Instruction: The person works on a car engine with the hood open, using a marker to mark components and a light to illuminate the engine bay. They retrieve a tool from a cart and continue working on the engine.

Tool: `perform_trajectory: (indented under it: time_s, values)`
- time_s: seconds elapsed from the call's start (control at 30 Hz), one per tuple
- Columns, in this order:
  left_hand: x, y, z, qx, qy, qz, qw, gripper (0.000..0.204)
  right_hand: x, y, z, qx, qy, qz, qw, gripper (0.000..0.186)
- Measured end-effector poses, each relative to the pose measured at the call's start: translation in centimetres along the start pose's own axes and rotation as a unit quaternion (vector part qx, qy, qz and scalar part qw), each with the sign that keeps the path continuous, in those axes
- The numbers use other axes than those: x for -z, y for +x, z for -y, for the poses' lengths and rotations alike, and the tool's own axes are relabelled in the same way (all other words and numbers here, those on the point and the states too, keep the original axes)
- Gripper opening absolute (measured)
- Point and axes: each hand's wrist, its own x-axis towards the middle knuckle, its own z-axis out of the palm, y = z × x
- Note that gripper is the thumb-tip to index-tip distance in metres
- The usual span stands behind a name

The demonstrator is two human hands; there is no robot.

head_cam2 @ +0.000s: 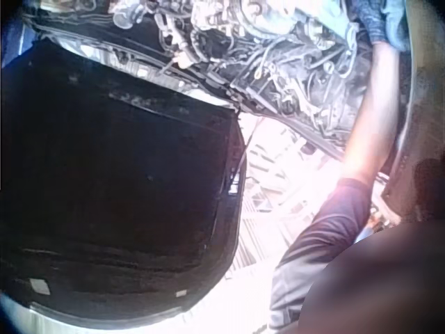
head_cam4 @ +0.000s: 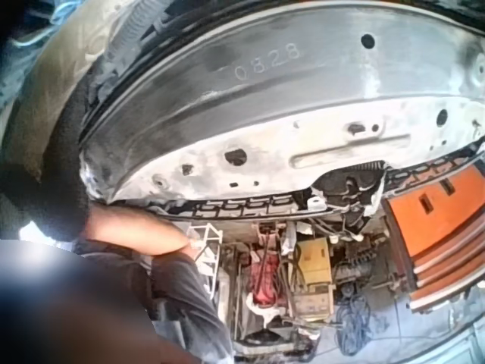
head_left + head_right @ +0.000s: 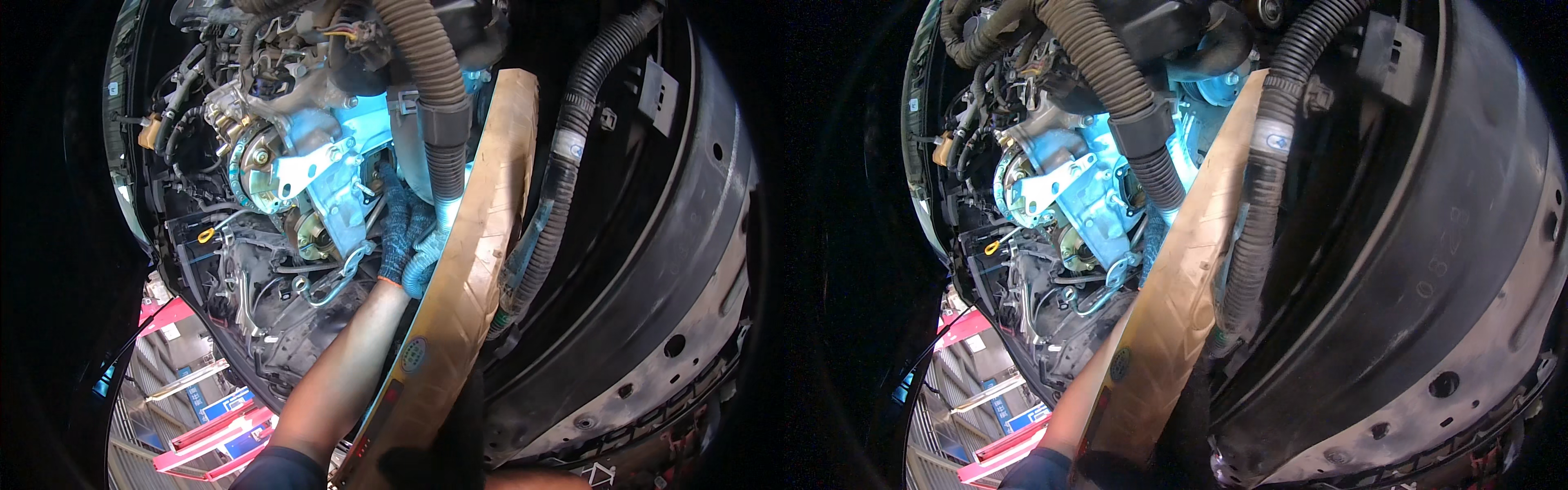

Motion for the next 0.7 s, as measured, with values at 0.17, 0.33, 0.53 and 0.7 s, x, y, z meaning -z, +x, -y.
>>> perform_trajectory:
  time_s: [0.17, 0.33, 0.53, 0.7]
  values:
    - [0.1, -0.1, -0.4, 0.005, 0.003, 0.005, 1.000, 0.048, -1.0, -0.3, -0.1, -0.033, -0.037, -0.014, 0.999, 0.080]
    - [0.3, -0.8, -1.1, 0.010, -0.005, 0.011, 1.000, 0.046, -3.4, -2.5, -2.1, -0.071, -0.120, -0.018, 0.990, 0.077]
    - [1.9, -3.4, -2.1, 0.018, -0.018, 0.044, 0.999, 0.045, -7.5, -7.2, -6.1, -0.233, -0.282, 0.039, 0.930, 0.074]
    - [3.9, -5.0, -2.1, 0.015, -0.189, 0.088, 0.978, 0.044, -5.5, -9.0, -8.5, -0.045, -0.298, 0.209, 0.930, 0.135]
